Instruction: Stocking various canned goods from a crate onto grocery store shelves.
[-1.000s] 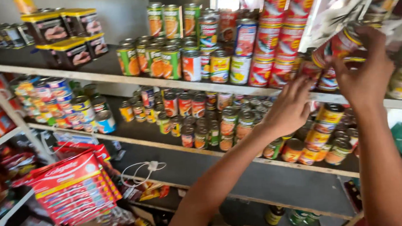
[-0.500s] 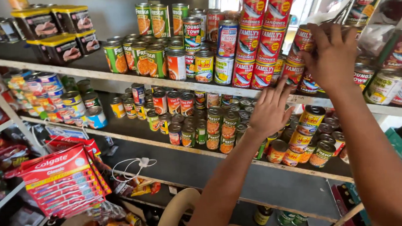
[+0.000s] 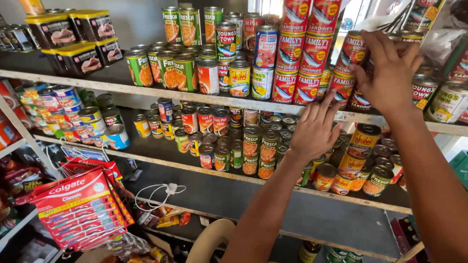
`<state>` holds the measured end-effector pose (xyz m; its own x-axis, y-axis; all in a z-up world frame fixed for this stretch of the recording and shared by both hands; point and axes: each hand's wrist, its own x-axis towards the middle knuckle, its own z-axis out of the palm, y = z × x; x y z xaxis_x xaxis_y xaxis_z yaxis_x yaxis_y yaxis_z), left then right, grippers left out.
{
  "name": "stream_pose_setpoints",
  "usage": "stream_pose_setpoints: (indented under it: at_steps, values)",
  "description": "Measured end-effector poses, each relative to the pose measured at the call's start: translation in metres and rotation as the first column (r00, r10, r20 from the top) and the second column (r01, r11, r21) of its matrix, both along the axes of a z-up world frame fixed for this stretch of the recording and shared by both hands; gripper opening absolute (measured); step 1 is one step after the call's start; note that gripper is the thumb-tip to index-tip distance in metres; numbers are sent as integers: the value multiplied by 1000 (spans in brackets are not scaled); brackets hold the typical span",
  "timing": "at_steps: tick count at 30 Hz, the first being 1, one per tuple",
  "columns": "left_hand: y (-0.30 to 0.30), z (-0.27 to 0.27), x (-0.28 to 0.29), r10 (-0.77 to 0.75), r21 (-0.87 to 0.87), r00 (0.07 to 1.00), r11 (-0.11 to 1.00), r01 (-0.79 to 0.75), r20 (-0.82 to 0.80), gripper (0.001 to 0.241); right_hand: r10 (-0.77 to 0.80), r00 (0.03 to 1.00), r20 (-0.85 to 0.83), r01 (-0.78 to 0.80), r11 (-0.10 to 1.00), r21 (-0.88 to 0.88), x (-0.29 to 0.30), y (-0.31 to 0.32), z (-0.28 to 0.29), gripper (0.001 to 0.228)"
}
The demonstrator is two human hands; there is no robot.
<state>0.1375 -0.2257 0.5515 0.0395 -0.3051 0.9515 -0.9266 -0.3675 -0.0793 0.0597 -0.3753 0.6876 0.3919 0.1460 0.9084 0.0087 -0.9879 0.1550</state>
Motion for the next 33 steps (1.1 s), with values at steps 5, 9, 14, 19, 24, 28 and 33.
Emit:
stream_pose_setpoints:
  at_steps: [5, 9, 14, 19, 24, 28, 33]
  values:
    - [2, 4, -1, -25, -14, 999, 1000, 24, -24, 49, -25, 999, 28, 24, 999, 26, 18, -17, 12, 34]
    - [8, 9, -9, -68, -44, 997, 997, 66, -42, 49, 33, 999, 15, -34, 999, 42, 19, -33, 8, 23]
    - [6, 6, -6, -85, -60, 995, 995, 82, -45, 48, 45, 997, -59, -42, 998, 44, 10, -36, 12, 32]
    - [4, 6, -6, -84, -60, 995, 995, 81, -46, 48, 26, 991, -132, -19, 998, 55, -9, -9, 11, 59]
    - [9, 9, -8, -100, -57, 993, 994, 97, -60, 51, 91, 994, 62, -94, 994, 48, -11, 11, -18, 61]
    - [10, 11, -9, -119, -13, 987, 993, 118, -112, 56, 114, 985, 127, -140, 967, 213, 10, -1, -68, 41]
    - [10, 13, -10, -113, 47, 976, 991, 124, -185, 55, 17, 1000, -26, -1, 865, 501, 18, -1, -90, 26]
